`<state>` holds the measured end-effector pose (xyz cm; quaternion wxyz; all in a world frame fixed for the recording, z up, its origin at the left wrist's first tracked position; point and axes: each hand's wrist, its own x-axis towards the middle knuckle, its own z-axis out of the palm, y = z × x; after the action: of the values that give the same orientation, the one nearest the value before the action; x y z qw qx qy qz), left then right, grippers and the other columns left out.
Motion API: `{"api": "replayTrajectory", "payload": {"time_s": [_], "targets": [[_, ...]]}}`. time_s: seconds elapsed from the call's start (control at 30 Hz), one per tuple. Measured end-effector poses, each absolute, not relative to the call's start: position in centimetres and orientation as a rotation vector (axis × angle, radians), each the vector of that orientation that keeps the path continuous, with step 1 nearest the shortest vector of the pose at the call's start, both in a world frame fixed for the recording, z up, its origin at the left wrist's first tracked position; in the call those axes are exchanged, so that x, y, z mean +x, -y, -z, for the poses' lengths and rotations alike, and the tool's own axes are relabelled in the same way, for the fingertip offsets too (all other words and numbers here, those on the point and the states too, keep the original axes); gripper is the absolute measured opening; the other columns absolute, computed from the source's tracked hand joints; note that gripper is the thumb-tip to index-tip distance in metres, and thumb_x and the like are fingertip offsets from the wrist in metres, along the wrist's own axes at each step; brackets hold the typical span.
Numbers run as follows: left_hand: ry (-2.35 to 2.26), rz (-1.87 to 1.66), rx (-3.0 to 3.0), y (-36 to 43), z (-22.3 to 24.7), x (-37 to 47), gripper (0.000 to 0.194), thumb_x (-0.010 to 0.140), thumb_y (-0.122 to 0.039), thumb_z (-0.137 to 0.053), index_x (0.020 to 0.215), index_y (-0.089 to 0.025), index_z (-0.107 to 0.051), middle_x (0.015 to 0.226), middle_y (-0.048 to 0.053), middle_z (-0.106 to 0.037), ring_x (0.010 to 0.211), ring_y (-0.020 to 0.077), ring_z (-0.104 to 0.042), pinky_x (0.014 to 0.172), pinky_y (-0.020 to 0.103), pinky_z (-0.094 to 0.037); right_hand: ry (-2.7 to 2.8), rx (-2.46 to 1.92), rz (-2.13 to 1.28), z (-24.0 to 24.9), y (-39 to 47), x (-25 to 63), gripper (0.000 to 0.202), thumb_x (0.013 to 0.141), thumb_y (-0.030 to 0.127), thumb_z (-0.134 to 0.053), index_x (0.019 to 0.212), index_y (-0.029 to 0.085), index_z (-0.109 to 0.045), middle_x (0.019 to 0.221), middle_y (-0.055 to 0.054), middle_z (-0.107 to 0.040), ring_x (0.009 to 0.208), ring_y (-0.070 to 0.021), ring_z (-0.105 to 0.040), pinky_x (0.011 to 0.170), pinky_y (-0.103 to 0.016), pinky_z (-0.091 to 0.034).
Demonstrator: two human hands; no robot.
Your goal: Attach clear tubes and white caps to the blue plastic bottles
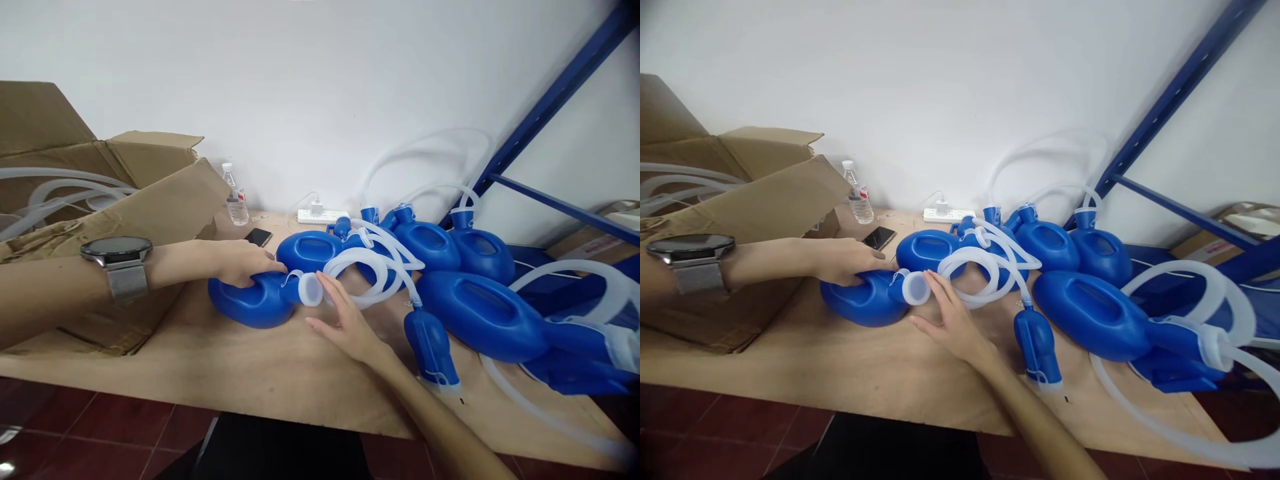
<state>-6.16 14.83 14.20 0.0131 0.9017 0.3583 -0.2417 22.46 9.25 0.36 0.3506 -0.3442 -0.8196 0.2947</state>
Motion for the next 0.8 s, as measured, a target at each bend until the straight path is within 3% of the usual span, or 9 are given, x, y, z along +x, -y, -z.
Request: {"api": "replayTrajectory", "payload": {"time_s": [0.13,0.3,0.37,0.43,0.57,0.67,0.8], "targets": [[-1.188,0.715,2.774,-13.7,-14.3,-5.3,0.073,0.094,-0.024,-0.07,0.164,-0.031,-0.05,0.141,0.011,-0.075,0.114,0.0296,-0.078,0.085,0.034,-0.059,1.951,-0.914,-0.833,-0.7,-9.8,21.7,0.066,0.103,0.047,-0.071,0.163,0.032,-0.049,0.162,-0.011,-0.061,0.149,-0.0333,-0.061,0.125,-0.057,-0.052],[-1.409,0.612,2.834,-9.5,-14.1,-6.7,0.062,0.104,-0.03,-0.058,0.166,-0.029,-0.05,0.146,0.018,-0.071,0.122,0.0398,-0.075,0.087,0.046,-0.062,1.882,-0.922,-0.891,-0.8,-9.8,21.9,0.062,0.1,0.047,-0.074,0.156,0.031,-0.055,0.157,-0.01,-0.065,0.142,-0.0317,-0.065,0.118,-0.052,-0.058],[-1.498,0.483,2.899,-6.4,-13.0,-8.4,0.059,0.105,-0.038,-0.061,0.163,-0.033,-0.053,0.149,0.016,-0.071,0.124,0.0408,-0.075,0.093,0.051,-0.063,1.887,-0.926,-0.899,-1.0,-9.6,22.0,0.062,0.099,0.047,-0.075,0.156,0.031,-0.056,0.156,-0.01,-0.065,0.14,-0.0315,-0.066,0.117,-0.052,-0.058],[-1.557,0.256,2.887,-2.9,-10.9,-10.1,0.055,0.107,-0.046,-0.059,0.161,-0.038,-0.055,0.156,0.014,-0.067,0.115,0.038,-0.079,0.088,0.05,-0.066,1.887,-0.937,-0.914,-1.1,-9.5,22.1,0.064,0.098,0.047,-0.077,0.156,0.031,-0.056,0.155,-0.01,-0.066,0.137,-0.0311,-0.068,0.116,-0.053,-0.059],[-1.707,-0.409,2.729,2.2,-5.1,-11.8,0.067,0.111,-0.055,-0.05,0.174,-0.041,-0.031,0.168,0.013,-0.055,0.14,0.0372,-0.068,0.104,0.051,-0.065,1.892,-0.972,-0.964,-1.3,-9.9,22.0,0.076,0.098,0.048,-0.078,0.166,0.032,-0.048,0.157,-0.011,-0.066,0.135,-0.0321,-0.07,0.118,-0.056,-0.057],[-1.859,-0.798,2.572,2.6,-1.5,-11.5,0.067,0.111,-0.048,-0.053,0.174,-0.04,-0.03,0.168,0.015,-0.05,0.143,0.0388,-0.064,0.107,0.054,-0.064,1.936,-0.997,-0.968,-1.5,-10.5,21.7,0.073,0.102,0.046,-0.072,0.169,0.032,-0.047,0.166,-0.01,-0.059,0.147,-0.0345,-0.062,0.12,-0.056,-0.056],[-1.998,-1.066,2.515,0.5,0.8,-10.8,0.077,0.108,-0.039,-0.062,0.175,-0.041,-0.025,0.171,0.02,-0.042,0.152,0.0477,-0.052,0.117,0.07,-0.054,2.018,-1.03,-0.943,-1.6,-11.4,21.3,0.072,0.106,0.045,-0.066,0.173,0.035,-0.041,0.168,-0.008,-0.058,0.152,-0.0345,-0.058,0.12,-0.055,-0.056]]}}
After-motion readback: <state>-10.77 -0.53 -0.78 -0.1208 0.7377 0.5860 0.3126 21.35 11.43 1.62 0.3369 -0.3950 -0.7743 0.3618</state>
